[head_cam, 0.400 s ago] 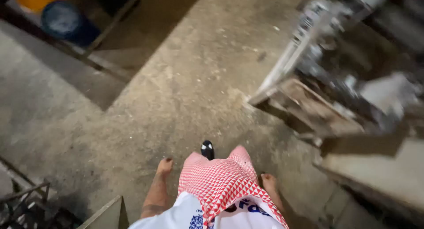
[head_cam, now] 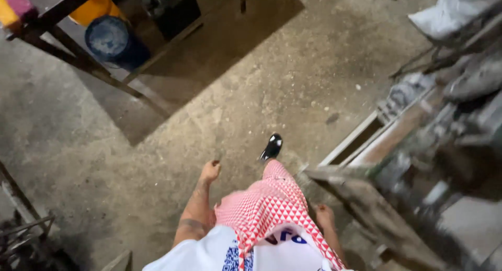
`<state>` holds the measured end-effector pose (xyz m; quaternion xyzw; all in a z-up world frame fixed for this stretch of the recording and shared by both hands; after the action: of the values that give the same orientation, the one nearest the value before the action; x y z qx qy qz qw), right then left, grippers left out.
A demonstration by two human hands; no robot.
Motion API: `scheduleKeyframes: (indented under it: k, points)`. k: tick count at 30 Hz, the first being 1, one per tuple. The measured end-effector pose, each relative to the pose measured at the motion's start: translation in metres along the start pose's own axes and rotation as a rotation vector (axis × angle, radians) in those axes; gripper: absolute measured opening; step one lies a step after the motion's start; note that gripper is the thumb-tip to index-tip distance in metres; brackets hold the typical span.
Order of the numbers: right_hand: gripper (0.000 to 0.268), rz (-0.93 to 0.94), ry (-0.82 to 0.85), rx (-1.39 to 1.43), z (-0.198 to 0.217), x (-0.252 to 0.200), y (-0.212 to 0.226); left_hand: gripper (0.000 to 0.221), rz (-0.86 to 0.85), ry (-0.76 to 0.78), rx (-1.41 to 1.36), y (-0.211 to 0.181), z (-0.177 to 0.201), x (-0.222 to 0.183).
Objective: The person rolls long strips of pink dough in a layer of orange crumbs on a metal table and places them onto a large metal tray.
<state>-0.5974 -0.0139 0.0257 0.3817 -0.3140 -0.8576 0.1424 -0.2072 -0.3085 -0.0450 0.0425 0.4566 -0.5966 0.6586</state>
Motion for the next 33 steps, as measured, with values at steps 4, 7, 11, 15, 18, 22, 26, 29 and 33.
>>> scheduleKeyframes:
  k: [4, 7, 11, 15, 18, 22, 26, 29, 33]
  points:
    - [0.034, 0.046, 0.082, -0.287, 0.012, 0.138, 0.104, 0.042, -0.174, -0.143, 0.117, -0.064, 0.034, 0.061]
    - [0.044, 0.264, 0.102, -0.430, 0.008, 0.243, 0.218, 0.043, 0.109, -0.130, -0.075, -0.086, 0.042, 0.091]
    - [0.038, 0.497, 0.154, -0.177, -0.021, 0.382, 0.377, 0.046, 0.283, -0.128, -0.187, -0.132, 0.064, 0.157]
    - [0.034, 0.683, 0.188, -0.191, -0.064, 0.498, 0.505, 0.031, 0.152, -0.298, -0.597, -0.216, 0.103, 0.269]
    - [0.036, 0.604, 0.197, -0.213, -0.083, 0.554, 0.565, 0.025, 0.110, -0.480, -0.996, -0.294, 0.160, 0.368]
    - [0.041, 0.452, 0.200, -0.310, -0.089, 0.596, 0.615, 0.026, -0.227, -0.691, -1.177, -0.406, 0.292, 0.513]
    - [0.040, 0.123, 0.223, -0.414, -0.086, 0.625, 0.628, 0.025, -0.462, -0.708, -1.813, -0.474, 0.438, 0.655]
    - [0.039, 0.005, 0.251, -0.427, -0.067, 0.681, 0.653, 0.026, -0.055, -0.815, -1.963, -0.488, 0.510, 0.729]
    - [0.037, -0.029, 0.295, -0.409, -0.071, 0.777, 0.711, 0.041, 0.028, -0.960, -1.894, -0.495, 0.556, 0.780]
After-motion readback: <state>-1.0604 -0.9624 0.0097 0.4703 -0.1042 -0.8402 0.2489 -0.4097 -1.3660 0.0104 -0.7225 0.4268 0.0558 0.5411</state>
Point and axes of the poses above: each hand's wrist, its own x-axis towards the middle knuckle, its own z-axis out of the back of the hand, y = z × x, the point moved 4 cm from there along x, towards the middle knuckle, and after that the axes turned 14 degrees about x, right-handed, at the moved point
